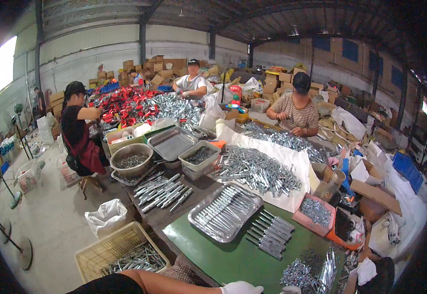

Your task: The person sorts metal hardware parts on a table, secures gloves with a rubber band, and assembles metal pins and small components together by hand.

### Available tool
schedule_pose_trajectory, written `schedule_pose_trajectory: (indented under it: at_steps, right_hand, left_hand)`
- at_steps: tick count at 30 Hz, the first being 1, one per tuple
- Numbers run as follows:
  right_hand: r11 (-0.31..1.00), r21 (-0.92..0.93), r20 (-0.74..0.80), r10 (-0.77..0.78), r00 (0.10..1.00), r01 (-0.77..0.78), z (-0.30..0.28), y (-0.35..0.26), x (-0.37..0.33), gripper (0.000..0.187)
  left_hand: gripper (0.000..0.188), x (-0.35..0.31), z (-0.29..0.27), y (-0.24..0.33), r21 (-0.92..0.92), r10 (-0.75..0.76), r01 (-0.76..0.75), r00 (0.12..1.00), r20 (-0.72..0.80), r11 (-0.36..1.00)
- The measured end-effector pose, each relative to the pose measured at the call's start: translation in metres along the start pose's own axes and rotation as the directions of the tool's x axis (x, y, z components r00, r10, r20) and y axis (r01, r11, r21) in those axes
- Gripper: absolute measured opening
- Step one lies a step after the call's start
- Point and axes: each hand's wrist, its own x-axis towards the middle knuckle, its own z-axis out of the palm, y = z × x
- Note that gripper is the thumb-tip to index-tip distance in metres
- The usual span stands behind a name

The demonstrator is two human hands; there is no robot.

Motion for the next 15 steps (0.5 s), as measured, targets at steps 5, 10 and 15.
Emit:
schedule_pose_trajectory:
  at_steps: [5, 10, 15]
  right_hand:
    - [0.628, 0.775, -0.122, 0.255, 0.959, -0.068, 0.018, 0.002, 0.011, 0.038]
    - [0.816, 0.574, -0.246, 0.1, 0.964, 0.062, 0.017, 0.015, 0.006, 0.04]
    - [0.898, 0.351, -0.516, -0.053, 0.855, 0.267, 0.034, 0.036, 0.007, 0.03]
  left_hand:
    - [0.022, 0.002, -0.013, 0.008, 0.022, 0.006, -0.007, 0.998, 0.058, 1.0]
    - [0.022, 0.001, -0.015, 0.009, 0.042, 0.0, -0.002, 0.999, 0.039, 0.999]
    - [0.023, 0.003, -0.02, 0.012, 0.035, 0.02, -0.02, 1.0, 0.016, 0.999]
